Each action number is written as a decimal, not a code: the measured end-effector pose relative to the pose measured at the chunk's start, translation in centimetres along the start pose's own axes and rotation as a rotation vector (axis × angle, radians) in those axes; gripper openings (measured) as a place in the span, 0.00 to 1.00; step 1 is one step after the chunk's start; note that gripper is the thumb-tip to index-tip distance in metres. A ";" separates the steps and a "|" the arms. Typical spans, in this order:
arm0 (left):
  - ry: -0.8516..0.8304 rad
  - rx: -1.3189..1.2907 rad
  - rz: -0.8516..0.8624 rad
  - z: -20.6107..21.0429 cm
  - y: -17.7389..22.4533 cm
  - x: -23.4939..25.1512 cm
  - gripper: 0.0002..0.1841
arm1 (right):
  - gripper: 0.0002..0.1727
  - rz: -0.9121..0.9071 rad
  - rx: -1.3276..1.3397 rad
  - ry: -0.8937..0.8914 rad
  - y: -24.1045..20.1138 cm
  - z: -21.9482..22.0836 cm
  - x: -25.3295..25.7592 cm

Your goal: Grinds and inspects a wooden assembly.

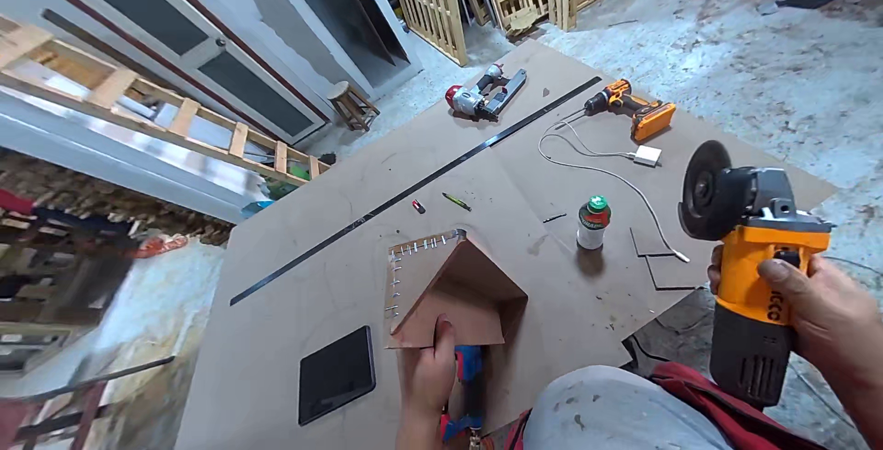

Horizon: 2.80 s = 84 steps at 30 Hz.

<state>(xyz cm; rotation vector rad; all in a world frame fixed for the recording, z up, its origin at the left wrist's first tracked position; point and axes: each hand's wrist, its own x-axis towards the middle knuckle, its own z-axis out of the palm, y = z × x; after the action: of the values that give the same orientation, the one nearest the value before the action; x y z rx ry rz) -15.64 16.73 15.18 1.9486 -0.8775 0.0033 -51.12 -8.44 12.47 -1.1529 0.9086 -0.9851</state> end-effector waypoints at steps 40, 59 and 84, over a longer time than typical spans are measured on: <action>-0.489 -0.436 -1.149 11.8 -14.4 -0.7 0.25 | 0.32 -0.219 0.344 0.250 -2.5 -7.8 -5.3; -1.374 -1.103 -0.537 25.6 17.5 -10.1 0.41 | 0.39 -0.039 0.659 -0.243 0.7 -6.9 4.0; -0.920 0.835 -0.224 54.8 13.9 -7.4 0.44 | 0.33 0.653 -0.609 -0.116 7.1 -43.2 5.5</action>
<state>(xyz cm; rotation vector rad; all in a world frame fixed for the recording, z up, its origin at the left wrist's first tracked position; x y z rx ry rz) -48.04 -25.09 -6.13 2.8821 -1.3677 -0.8352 -88.88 -25.63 -2.43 -1.2606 1.4213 -0.0992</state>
